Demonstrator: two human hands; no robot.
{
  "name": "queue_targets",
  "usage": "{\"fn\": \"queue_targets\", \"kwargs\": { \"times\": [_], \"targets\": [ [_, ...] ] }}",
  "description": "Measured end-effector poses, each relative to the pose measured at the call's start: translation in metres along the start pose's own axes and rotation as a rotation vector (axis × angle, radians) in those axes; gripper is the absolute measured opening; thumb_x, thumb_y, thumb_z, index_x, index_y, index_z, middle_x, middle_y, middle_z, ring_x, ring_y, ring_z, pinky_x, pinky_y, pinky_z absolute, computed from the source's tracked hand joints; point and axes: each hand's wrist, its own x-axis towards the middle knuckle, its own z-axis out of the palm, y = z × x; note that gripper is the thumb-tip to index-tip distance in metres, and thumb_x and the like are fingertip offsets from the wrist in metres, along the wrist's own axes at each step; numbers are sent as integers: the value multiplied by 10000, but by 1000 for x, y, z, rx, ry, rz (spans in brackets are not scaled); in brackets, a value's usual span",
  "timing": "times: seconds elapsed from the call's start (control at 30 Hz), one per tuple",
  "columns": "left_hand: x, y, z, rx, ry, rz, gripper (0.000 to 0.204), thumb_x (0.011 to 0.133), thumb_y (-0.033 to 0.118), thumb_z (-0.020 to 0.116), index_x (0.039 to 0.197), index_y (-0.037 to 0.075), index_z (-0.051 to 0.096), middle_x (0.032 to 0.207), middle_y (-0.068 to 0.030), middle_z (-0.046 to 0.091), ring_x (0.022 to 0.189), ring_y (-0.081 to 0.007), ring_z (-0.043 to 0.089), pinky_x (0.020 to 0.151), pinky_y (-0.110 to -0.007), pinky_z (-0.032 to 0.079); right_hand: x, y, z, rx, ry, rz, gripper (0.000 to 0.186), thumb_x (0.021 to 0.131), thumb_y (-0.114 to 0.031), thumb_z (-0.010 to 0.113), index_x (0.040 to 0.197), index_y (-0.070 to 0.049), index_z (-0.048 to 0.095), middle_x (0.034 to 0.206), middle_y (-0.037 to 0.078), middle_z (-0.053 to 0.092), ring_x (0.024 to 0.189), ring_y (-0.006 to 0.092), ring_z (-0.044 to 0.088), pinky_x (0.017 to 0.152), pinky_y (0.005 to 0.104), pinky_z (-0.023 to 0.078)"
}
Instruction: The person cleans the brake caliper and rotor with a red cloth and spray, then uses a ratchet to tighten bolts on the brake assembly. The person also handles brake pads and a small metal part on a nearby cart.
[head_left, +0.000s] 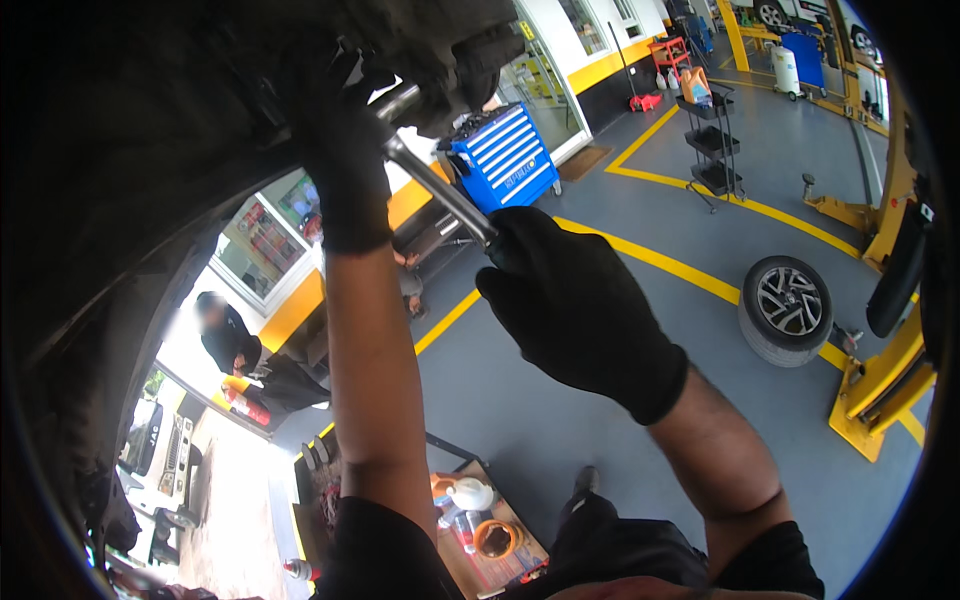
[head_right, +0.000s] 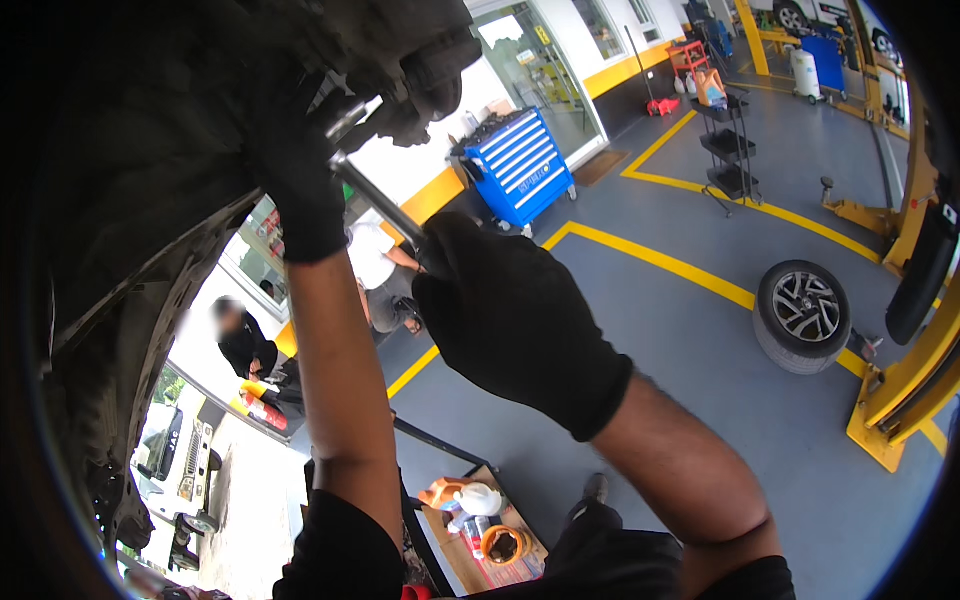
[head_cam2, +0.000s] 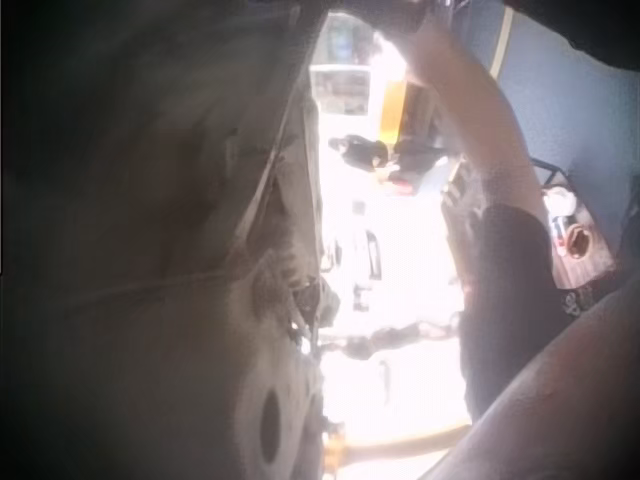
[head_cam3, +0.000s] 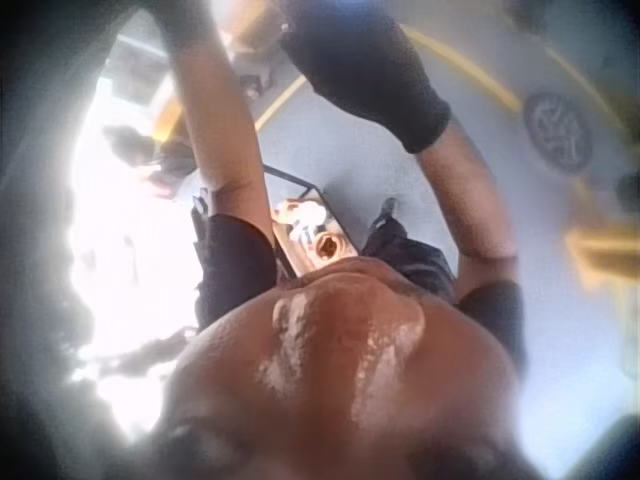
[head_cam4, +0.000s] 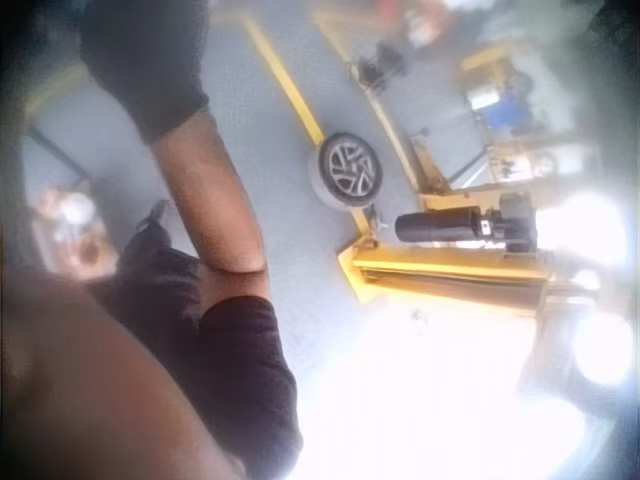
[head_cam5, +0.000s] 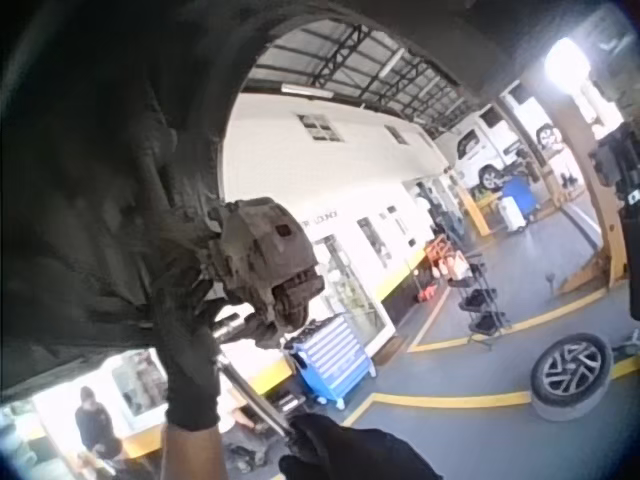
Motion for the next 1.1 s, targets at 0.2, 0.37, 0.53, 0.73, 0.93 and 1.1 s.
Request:
{"fn": "queue_targets", "kwargs": {
  "times": [0.2, 0.37, 0.53, 0.73, 0.93, 1.1],
  "targets": [
    [43, 21, -11, 162, 59, 143, 428, 1085, 137, 463, 1490, 2, 481, 1443, -154, 581, 1287, -251, 576, 1068, -353, 467, 80, -10, -44, -173, 3, -295, 324, 912, -202, 763, 1165, -29, 658, 954, 153, 712, 853, 356, 693, 746, 419, 556],
    [136, -23, -26, 753, -1, 690, 433, 1043, 86, 526, 1468, 3, 505, 1431, -181, 584, 1309, -313, 569, 1114, -403, 440, 184, -15, -97, -903, -2, -898, 209, 878, -163, 792, 1069, -86, 752, 1005, 97, 762, 913, 250, 748, 769, 358, 605],
    [151, -11, 8, 865, -32, 781, 453, 1004, 107, 571, 1439, -12, 526, 1413, -212, 590, 1331, -360, 552, 1149, -433, 425, 237, -19, -113, -995, 1, -1042, 147, 798, -145, 683, 678, -69, 718, 688, 132, 672, 706, 296, 694, 650, 409, 572],
    [172, -33, 6, 929, 7, 855, 474, 1000, 117, 589, 1450, -12, 512, 1438, -203, 577, 1348, -341, 538, 1134, -404, 438, 261, -69, -153, -736, -110, -759, 176, 857, -147, 669, 728, -40, 723, 684, 141, 676, 679, 273, 688, 629, 398, 556],
    [166, -28, 10, 993, 61, 868, 306, 923, 107, 634, 1211, 5, 642, 1167, -190, 677, 1084, -375, 663, 930, -453, 545, 275, -61, -149, -539, 62, -683, 173, 877, -139, 664, 754, -31, 721, 700, 135, 680, 683, 252, 683, 632, 380, 545],
    [169, -35, -5, 1143, -31, 775, 403, 968, 124, 611, 1345, -19, 589, 1329, -219, 643, 1212, -382, 636, 1014, -431, 526, 270, -57, -138, -381, 262, -686, 171, 893, -133, 660, 776, -24, 719, 713, 130, 683, 687, 234, 679, 635, 364, 536]
  ]
}}
